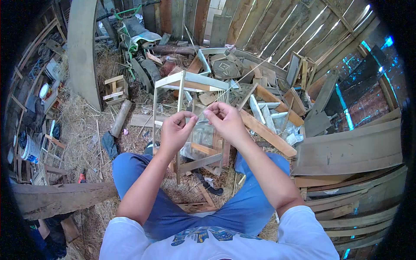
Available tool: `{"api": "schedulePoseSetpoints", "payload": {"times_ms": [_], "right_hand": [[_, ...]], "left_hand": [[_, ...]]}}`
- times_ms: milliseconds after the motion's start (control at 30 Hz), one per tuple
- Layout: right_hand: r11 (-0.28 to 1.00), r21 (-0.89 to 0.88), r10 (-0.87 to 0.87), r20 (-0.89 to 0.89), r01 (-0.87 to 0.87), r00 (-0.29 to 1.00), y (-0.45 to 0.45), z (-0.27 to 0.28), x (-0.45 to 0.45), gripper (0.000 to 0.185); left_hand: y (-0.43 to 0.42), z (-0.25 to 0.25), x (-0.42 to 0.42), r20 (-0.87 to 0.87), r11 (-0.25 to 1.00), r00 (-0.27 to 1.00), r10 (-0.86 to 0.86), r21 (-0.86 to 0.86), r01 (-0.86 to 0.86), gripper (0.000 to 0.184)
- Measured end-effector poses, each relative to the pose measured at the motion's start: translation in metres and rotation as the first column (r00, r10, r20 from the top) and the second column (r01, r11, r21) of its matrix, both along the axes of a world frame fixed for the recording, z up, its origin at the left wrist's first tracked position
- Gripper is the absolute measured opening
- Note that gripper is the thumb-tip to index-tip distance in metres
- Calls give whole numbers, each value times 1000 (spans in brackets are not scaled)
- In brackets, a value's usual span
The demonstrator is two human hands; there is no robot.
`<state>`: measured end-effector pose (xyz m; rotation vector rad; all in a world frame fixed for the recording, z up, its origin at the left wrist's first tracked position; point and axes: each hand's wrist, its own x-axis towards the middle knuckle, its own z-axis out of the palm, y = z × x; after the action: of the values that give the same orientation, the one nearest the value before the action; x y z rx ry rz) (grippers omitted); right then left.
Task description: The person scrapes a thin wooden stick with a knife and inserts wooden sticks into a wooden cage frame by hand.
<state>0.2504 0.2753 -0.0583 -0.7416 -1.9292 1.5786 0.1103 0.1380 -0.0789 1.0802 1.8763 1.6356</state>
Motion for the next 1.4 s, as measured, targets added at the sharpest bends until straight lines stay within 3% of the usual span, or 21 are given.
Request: {"api": "schedulePoseSetpoints", "payload": {"times_ms": [200, 233, 367, 500, 600, 700, 767, 867, 967, 1067, 1267, 1333, 1400], "right_hand": [[997, 33, 69, 21, -70, 997, -2, 4, 2, 13], [992, 107, 56, 79, -64, 995, -1, 7, 3, 13], [956, 279, 36, 192, -89, 981, 1, 21, 9, 14], [968, 247, 17, 155, -55, 988, 8, 8, 11, 15], [962, 271, -28, 244, -40, 969, 7, 10, 11, 16], [979, 206, -63, 300, 0, 952, 11, -3, 7, 16], [980, 200, -20, -2, 20, 1000, 6, -8, 2, 17], [992, 109, 63, 0, -63, 998, 5, -4, 1, 16], [997, -31, 65, -15, -66, 998, 4, 6, 2, 14], [984, -179, -3, -21, 0, 1000, 4, 16, 4, 10], [946, -322, -53, -56, 32, 997, 13, 17, 9, 12], [936, -350, -75, -65, 48, 995, 13, 18, 9, 12], [929, -367, -83, -69, 52, 994, 12, 18, 10, 12]], "left_hand": [[0, -4, -1, -128, 1000, 992, 0, -2, -1, 13], [1, -3, -1, -173, 1000, 985, 7, -8, -8, 13], [2, -2, -1, -136, 999, 990, 48, 22, -45, 17], [1, -3, -3, -87, 998, 994, 63, 7, -62, 17], [0, 0, -3, -67, 998, 996, 59, -1, -59, 18], [0, 0, -3, -68, 999, 997, 45, -12, -46, 18], [0, -2, -4, -71, 999, 997, 38, -15, -39, 18], [0, -6, -4, -116, 1000, 993, 24, -12, -25, 18], [1, -8, -2, -126, 999, 992, -4, -47, -2, 12], [5, -16, -2, -45, 999, 999, -12, 37, 14, 16], [-4, 12, 3, -66, 999, 997, -46, 15, 47, 30], [-4, 11, 2, 36, 992, 996, -87, 90, 84, 39], [-2, 4, 0, -26, 994, 997, -68, 79, 70, 44]]}}
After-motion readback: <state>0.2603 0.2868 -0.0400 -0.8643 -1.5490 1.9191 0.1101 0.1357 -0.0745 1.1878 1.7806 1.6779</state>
